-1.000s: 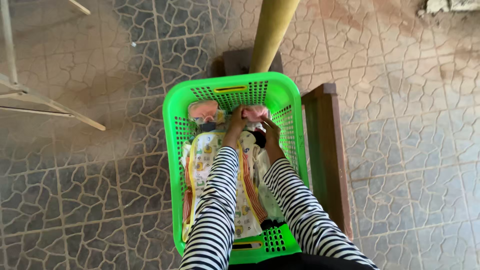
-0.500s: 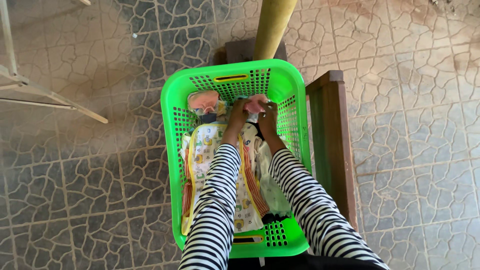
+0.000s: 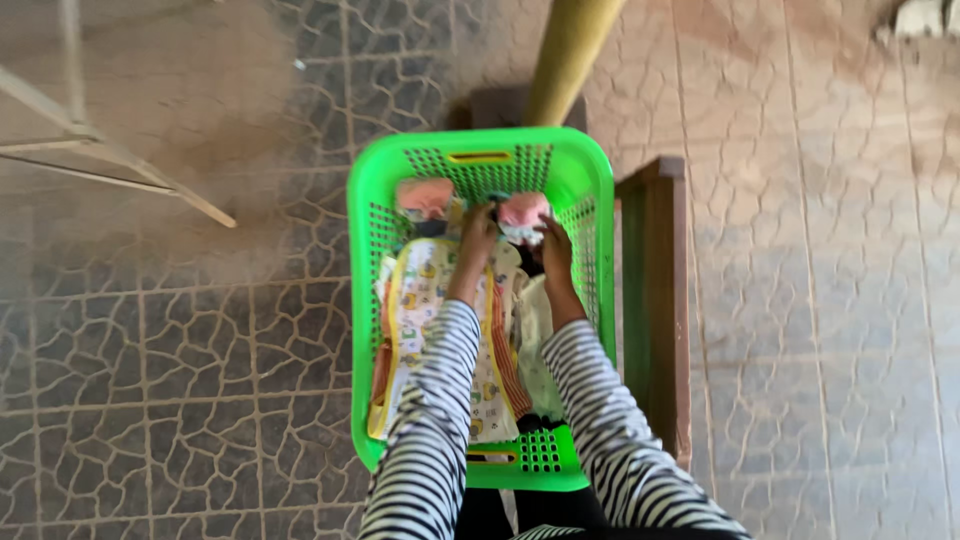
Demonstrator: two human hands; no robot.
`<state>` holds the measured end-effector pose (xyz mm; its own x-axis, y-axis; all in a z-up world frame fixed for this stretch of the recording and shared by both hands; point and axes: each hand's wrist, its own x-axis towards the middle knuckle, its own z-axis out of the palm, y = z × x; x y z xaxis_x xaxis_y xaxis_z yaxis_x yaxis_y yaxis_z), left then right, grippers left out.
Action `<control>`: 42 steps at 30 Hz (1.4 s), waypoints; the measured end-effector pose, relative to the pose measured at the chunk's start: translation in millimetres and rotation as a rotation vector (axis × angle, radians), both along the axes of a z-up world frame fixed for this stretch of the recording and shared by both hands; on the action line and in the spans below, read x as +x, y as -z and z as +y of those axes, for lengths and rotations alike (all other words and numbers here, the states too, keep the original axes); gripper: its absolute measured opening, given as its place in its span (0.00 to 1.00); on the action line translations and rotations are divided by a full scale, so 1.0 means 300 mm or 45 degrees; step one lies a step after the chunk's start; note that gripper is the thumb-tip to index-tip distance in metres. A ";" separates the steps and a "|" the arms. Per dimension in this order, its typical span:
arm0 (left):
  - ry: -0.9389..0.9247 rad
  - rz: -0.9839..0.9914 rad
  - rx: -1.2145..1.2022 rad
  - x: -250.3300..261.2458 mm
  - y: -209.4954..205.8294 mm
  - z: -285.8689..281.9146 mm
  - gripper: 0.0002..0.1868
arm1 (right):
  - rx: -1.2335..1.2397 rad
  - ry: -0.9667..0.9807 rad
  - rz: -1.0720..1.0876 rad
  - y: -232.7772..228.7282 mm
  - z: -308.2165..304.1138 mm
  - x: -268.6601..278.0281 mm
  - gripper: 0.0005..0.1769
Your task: The person removes various pieces of laundry, including small pants, socks, and cloths, from a rotating drying rack by hand and puts them into a green plastic basket on the floor.
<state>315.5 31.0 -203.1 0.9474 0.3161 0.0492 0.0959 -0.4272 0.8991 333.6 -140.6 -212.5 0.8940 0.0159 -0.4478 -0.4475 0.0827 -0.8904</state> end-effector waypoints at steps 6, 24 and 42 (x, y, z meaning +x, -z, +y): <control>-0.029 -0.156 -0.390 -0.255 -0.208 0.108 0.17 | 0.265 -0.090 0.135 -0.251 0.041 -0.118 0.19; -1.020 -0.385 -1.051 -1.245 -0.729 0.780 0.08 | 0.468 -0.823 -0.059 -0.908 0.780 -0.452 0.10; -1.686 -0.590 -0.939 -2.440 -0.820 1.209 0.10 | 0.400 -1.320 -0.051 -0.977 1.684 -1.428 0.13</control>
<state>-416.4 393.7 43.0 -0.0595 0.9559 -0.2876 -0.2993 0.2578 0.9187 -94.9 364.5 80.7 0.3931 0.8813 -0.2624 -0.4020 -0.0919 -0.9110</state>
